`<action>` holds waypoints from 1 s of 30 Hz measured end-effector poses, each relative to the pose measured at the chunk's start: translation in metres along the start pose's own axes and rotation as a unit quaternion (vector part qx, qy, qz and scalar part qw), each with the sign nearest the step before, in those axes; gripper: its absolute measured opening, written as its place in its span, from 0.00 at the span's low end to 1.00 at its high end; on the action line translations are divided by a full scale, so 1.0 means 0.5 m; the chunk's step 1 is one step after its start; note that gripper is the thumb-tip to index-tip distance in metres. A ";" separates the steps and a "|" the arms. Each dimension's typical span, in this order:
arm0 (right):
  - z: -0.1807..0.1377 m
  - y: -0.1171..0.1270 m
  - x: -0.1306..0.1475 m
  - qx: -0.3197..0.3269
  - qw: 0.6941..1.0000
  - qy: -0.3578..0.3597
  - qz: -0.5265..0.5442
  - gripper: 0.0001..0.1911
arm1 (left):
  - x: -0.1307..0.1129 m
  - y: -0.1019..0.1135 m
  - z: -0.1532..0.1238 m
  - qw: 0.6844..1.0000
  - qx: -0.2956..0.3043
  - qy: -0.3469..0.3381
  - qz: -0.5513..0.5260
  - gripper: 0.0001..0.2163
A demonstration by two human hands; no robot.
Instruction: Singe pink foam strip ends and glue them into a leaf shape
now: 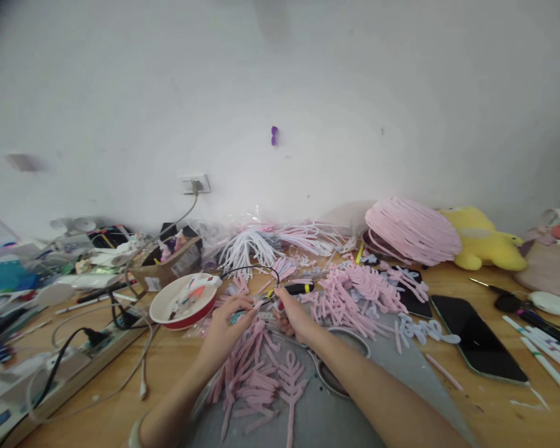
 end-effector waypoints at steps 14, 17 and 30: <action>-0.008 -0.004 0.012 -0.036 0.995 0.095 -0.019 0.31 | 0.009 -0.005 -0.003 0.997 0.007 0.020 -0.073 0.07; -0.013 -0.014 0.017 0.007 0.993 0.120 0.003 0.30 | 0.010 -0.001 -0.003 0.995 0.002 0.038 -0.091 0.07; -0.020 -0.026 0.028 0.095 0.973 0.186 0.096 0.23 | 0.025 -0.004 -0.002 0.991 -0.017 0.054 -0.124 0.07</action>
Point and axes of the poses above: each hand's wrist, its own z-axis towards the middle knuckle, its own y-axis out of the back of the hand, x = y × z, the point moved 5 cm from there along z, towards the middle knuckle, and after that the axes turned 6 degrees about z, right-handed, at the moved point
